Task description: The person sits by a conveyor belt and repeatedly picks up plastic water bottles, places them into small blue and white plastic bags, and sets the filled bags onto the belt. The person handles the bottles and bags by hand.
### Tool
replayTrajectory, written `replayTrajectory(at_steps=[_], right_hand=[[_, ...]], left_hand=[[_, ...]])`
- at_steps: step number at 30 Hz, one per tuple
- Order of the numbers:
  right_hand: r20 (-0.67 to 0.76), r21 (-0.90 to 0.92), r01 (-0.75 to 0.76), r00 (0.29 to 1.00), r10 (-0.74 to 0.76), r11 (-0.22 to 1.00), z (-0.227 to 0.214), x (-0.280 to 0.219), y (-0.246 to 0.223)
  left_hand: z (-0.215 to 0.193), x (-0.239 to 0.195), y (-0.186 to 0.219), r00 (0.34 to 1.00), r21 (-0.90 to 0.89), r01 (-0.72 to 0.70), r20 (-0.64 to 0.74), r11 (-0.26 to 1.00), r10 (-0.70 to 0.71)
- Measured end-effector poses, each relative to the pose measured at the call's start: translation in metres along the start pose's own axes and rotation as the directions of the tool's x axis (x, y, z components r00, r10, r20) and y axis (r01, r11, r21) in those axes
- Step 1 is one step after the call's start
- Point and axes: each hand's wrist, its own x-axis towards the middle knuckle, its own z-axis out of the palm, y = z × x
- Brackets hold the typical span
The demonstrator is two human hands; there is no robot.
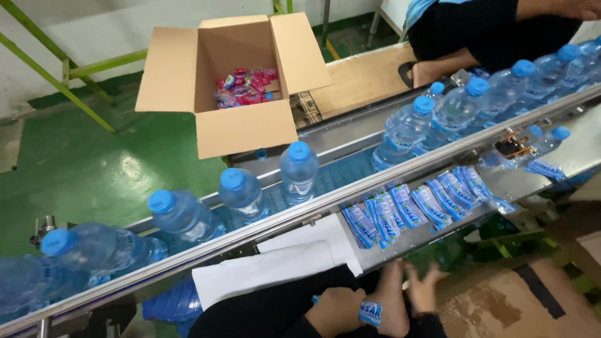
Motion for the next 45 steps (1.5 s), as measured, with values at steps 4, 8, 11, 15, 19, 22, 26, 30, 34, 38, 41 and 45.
replayTrajectory(at_steps=[4,8,11,15,19,22,26,30,34,38,41,45], right_hand=[[0.367,-0.369,-0.077,0.904,0.221,0.926,0.021,-0.014,0.018],[0.355,-0.408,-0.05,0.911,0.208,0.912,0.024,-0.018,0.021],[0.342,-0.46,0.014,0.925,0.163,0.888,0.02,-0.022,0.039],[0.309,-0.548,-0.025,0.923,0.229,0.836,0.009,-0.052,0.022],[0.325,-0.462,0.231,0.942,-0.079,0.856,0.005,-0.06,0.064],[0.276,-0.334,0.469,0.878,-0.391,0.818,0.002,-0.073,0.1],[0.272,-0.398,0.665,0.743,-0.611,0.632,0.007,-0.089,0.154],[0.378,-0.414,0.681,0.732,-0.566,0.604,0.006,-0.096,0.163],[0.376,-0.314,0.667,0.741,-0.556,0.676,0.011,-0.074,0.129],[0.462,-0.274,0.223,0.884,-0.075,0.936,-0.007,-0.073,0.045],[0.462,-0.484,0.116,0.876,0.141,0.867,-0.005,-0.052,0.035],[0.496,-0.249,0.016,0.861,0.114,0.968,0.0,-0.039,0.032]], left_hand=[[0.012,0.003,-0.003,0.997,0.061,0.066,0.027,0.996,-0.067],[0.007,-0.004,0.002,0.997,0.041,0.021,-0.079,0.999,-0.017],[0.023,0.0,-0.011,0.988,0.07,-0.016,-0.155,0.997,0.027],[0.032,0.001,-0.01,0.974,0.168,-0.025,-0.218,0.985,0.062],[0.022,-0.001,-0.005,0.99,0.157,0.049,-0.139,0.986,-0.027],[0.017,-0.002,0.0,0.995,0.145,0.072,-0.073,0.987,-0.062],[0.01,-0.002,-0.003,0.992,0.138,0.115,0.034,0.984,-0.121],[0.022,0.001,-0.008,0.994,0.157,0.112,-0.017,0.981,-0.111],[0.019,0.006,-0.008,0.994,0.161,0.107,-0.043,0.981,-0.101],[0.025,0.009,-0.009,0.994,0.207,0.1,-0.058,0.973,-0.09],[0.05,0.012,-0.023,0.969,0.293,0.044,-0.246,0.955,0.031],[0.043,0.016,-0.017,0.971,0.219,0.033,-0.238,0.975,0.021]])
